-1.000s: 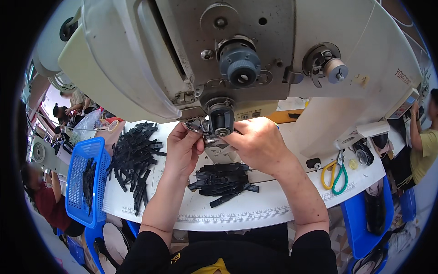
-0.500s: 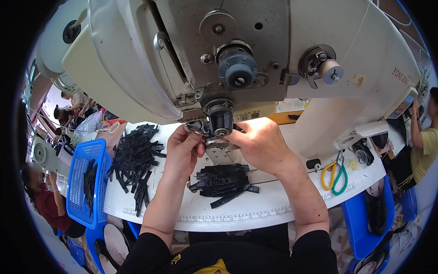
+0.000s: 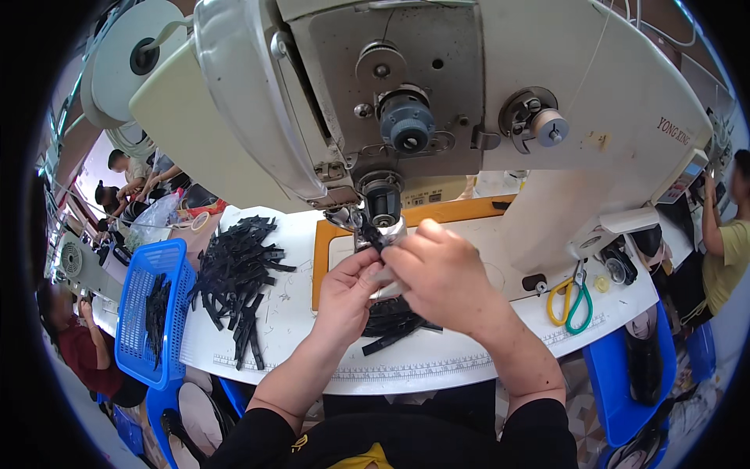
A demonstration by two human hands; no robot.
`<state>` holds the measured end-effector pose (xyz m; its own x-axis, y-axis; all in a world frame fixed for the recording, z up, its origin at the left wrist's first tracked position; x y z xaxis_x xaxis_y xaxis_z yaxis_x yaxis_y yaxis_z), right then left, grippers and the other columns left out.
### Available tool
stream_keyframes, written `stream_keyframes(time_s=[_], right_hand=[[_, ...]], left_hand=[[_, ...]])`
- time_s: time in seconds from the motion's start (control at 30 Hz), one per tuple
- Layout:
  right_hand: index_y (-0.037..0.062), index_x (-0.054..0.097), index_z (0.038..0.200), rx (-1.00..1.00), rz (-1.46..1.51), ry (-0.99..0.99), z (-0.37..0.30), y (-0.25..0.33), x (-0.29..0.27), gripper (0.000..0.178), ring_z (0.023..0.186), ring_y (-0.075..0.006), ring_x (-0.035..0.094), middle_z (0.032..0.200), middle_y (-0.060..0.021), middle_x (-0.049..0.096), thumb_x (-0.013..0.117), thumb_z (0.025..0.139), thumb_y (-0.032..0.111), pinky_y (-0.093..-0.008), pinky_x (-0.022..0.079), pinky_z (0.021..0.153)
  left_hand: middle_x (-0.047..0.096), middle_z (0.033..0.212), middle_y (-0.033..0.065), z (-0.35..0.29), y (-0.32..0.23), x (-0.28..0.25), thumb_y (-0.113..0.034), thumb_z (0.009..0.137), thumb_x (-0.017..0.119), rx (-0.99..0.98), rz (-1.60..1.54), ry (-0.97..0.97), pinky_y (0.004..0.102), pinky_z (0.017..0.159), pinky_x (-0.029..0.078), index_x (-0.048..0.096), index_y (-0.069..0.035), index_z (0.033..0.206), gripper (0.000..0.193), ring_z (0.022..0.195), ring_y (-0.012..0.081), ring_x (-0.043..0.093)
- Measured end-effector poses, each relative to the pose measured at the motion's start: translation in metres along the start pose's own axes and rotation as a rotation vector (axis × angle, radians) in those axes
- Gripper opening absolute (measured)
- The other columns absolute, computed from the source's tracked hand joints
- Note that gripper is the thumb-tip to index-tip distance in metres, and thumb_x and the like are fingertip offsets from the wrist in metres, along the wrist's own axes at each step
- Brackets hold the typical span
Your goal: The person takes black straps, sews them using a sewing machine, trims excess threads using small snips, and stacks the sewn straps on the table.
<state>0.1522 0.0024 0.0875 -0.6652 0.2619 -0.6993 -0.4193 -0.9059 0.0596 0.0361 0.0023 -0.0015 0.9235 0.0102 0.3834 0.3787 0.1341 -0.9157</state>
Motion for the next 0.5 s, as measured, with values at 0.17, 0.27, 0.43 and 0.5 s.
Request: stream_keyframes(time_s=[0.17, 0.27, 0.43, 0.5], right_hand=[[0.0088, 0.061, 0.091, -0.149, 0.062, -0.047, 0.005, 0.028, -0.018, 0.028, 0.068, -0.0197, 0.057, 0.091, -0.0032, 0.061, 0.065, 0.064, 0.008, -0.0302, 0.044, 0.057], [0.0099, 0.061, 0.091, -0.189, 0.022, 0.027, 0.007, 0.028, -0.009, 0.028, 0.068, -0.0188, 0.057, 0.095, -0.0021, 0.06, 0.065, 0.063, 0.009, -0.0302, 0.045, 0.057], [0.013, 0.062, 0.091, -0.125, -0.092, 0.004, 0.012, 0.0, 0.004, 0.028, 0.06, -0.0168, 0.058, 0.09, -0.0006, 0.059, 0.067, 0.064, 0.011, -0.0279, 0.046, 0.049], [0.0134, 0.063, 0.092, -0.072, -0.08, 0.007, 0.012, -0.008, 0.009, 0.029, 0.06, -0.0168, 0.059, 0.088, -0.0005, 0.059, 0.068, 0.064, 0.01, -0.0276, 0.046, 0.049]], left_hand=[[0.063, 0.088, 0.0062, -0.008, -0.006, -0.004, -0.007, 0.088, 0.056, 0.028, 0.084, 0.142, 0.0209, 0.065, 0.05, 0.059, 0.002, 0.104, 0.019, 0.075, 0.0098, 0.06], [0.063, 0.087, 0.0048, -0.013, -0.02, -0.003, -0.006, 0.087, 0.056, 0.022, 0.245, 0.212, 0.0195, 0.063, 0.049, 0.06, 0.003, 0.102, 0.018, 0.075, 0.0078, 0.059], [0.063, 0.079, 0.0095, 0.015, -0.041, -0.028, -0.002, 0.081, 0.063, 0.059, 0.229, 0.046, 0.0189, 0.053, 0.048, 0.059, 0.004, 0.092, 0.013, 0.061, 0.0096, 0.058], [0.063, 0.078, 0.0087, 0.027, -0.039, -0.03, -0.002, 0.081, 0.064, 0.055, 0.157, 0.043, 0.0194, 0.054, 0.048, 0.06, 0.004, 0.091, 0.013, 0.061, 0.0097, 0.058]])
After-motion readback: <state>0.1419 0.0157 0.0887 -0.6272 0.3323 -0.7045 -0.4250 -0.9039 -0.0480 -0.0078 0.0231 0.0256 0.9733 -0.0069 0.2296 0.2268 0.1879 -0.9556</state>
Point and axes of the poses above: each hand's wrist, its own z-axis towards the middle knuckle, its own x-axis out of the palm, y = z × x, the point moved 7 cm from there along z, towards the middle knuckle
